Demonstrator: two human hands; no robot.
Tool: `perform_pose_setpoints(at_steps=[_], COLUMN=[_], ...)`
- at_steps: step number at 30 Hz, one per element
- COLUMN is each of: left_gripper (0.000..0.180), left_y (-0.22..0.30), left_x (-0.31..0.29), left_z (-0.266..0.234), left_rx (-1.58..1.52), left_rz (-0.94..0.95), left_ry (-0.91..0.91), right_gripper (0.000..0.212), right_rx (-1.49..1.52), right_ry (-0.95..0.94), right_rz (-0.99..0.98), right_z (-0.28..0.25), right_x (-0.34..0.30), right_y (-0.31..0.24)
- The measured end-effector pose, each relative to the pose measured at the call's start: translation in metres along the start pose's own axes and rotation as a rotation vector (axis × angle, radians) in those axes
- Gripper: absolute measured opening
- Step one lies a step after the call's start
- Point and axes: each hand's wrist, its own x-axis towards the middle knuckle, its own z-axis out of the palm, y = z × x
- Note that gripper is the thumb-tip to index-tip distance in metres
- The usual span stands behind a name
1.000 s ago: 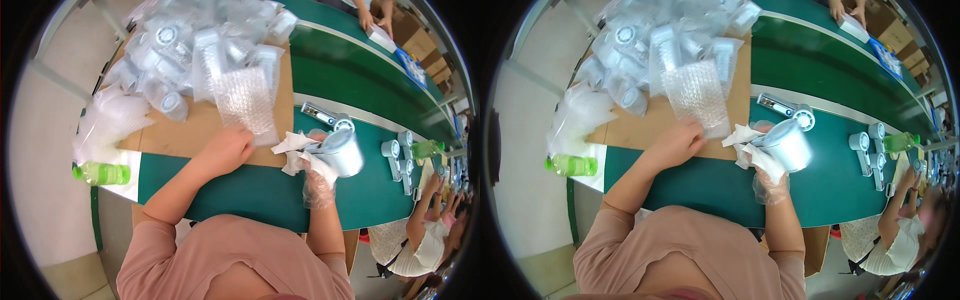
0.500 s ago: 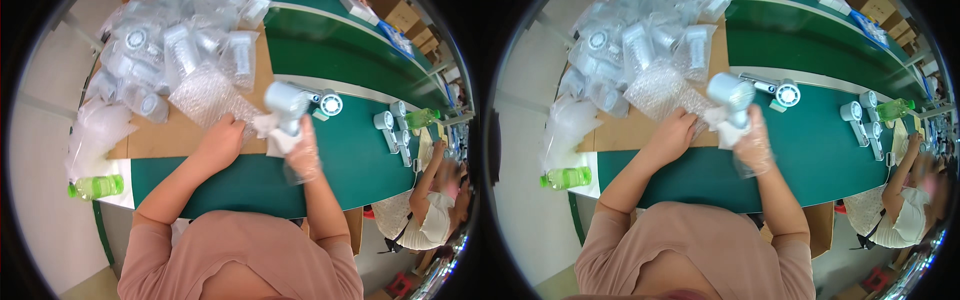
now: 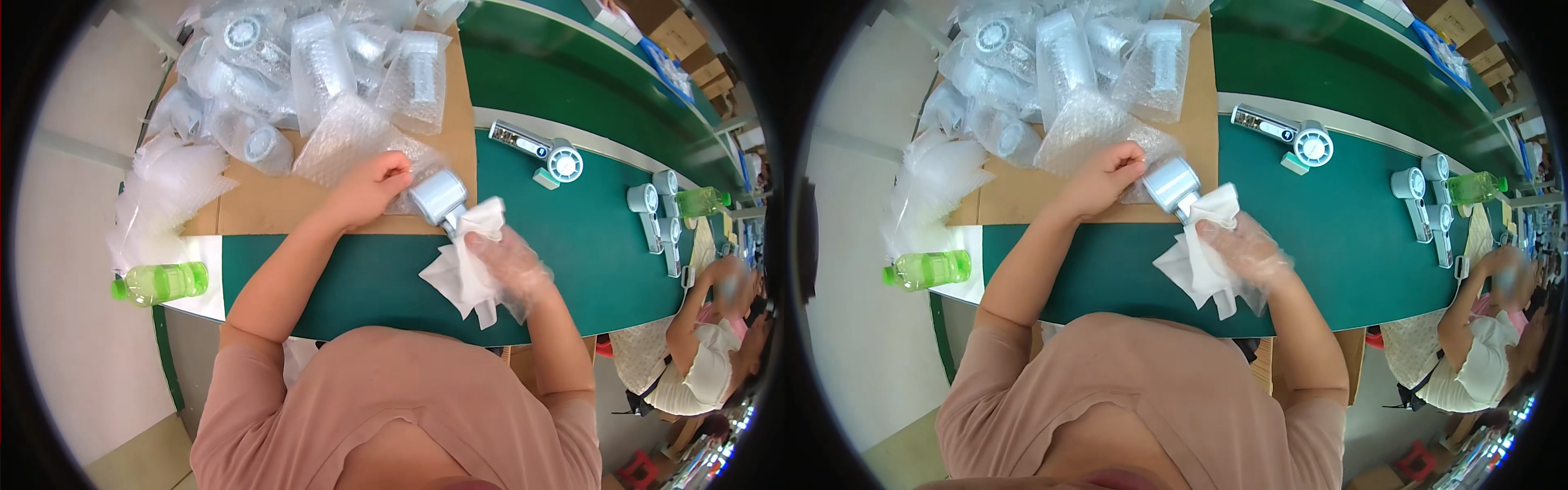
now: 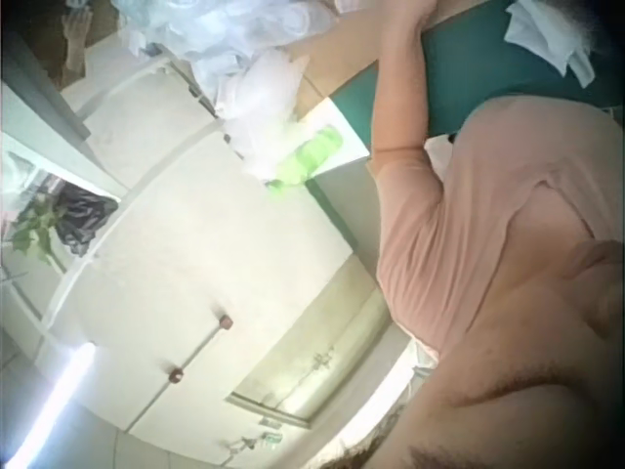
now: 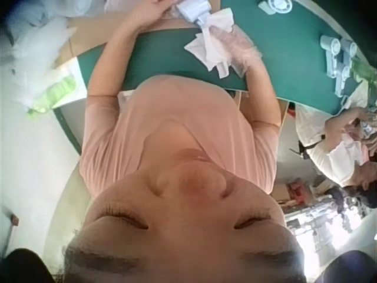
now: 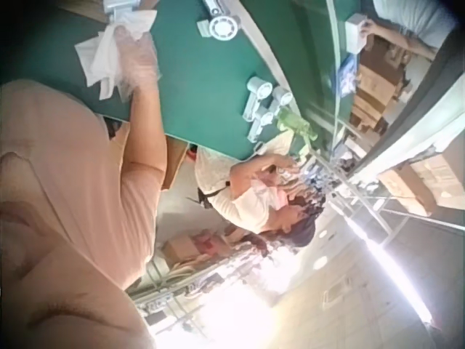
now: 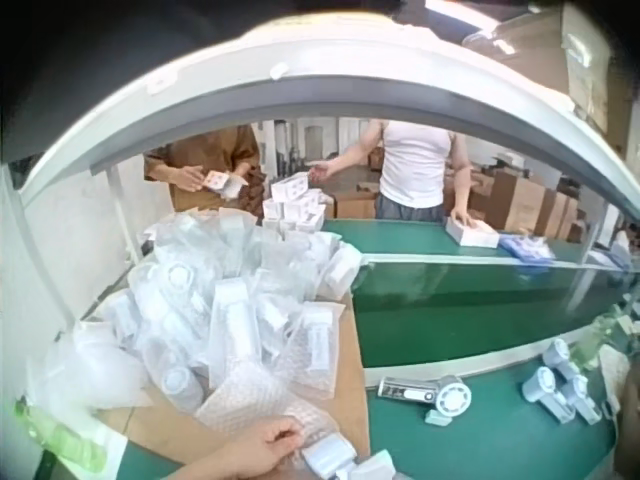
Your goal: The person wipes the surface of small, white handheld fans with a white cloth. They pick up each fan from a pile of bubble-wrapped items on a green table, wipe it down, and place it on the table. The person occasionally picks up a green bottle to apply liquid to the cloth.
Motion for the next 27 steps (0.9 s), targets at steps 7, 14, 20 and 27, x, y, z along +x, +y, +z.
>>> perform_pose_setpoints(at_steps=[7, 14, 20, 27], left_gripper=[0.01, 0.009, 0.024, 0.021], left_y=[0.022, 0.062, 0.051, 0.041], left_x=[0.002, -0.022, -0.041, -0.01], left_z=[-0.002, 0.047, 0.021, 0.024], left_rx=[0.202, 0.854, 0.569, 0.048], left_rz=[0.065, 0.611, 0.5, 0.445], left_ry=[0.008, 0.03, 0.303, 0.275], right_gripper=[0.054, 0.052, 0.05, 0.049], right_rx=[-0.148, -0.11, 0.772, 0.826], right_ry=[-0.078, 0.191, 0.132, -0.003], right_rz=[-0.077, -0.019, -0.305, -0.345], right_z=[-0.006, 0.028, 0.026, 0.056], right_x=[0.013, 0.013, 0.015, -0.008], right_y=[-0.004, -0.003, 0.024, 0.011])
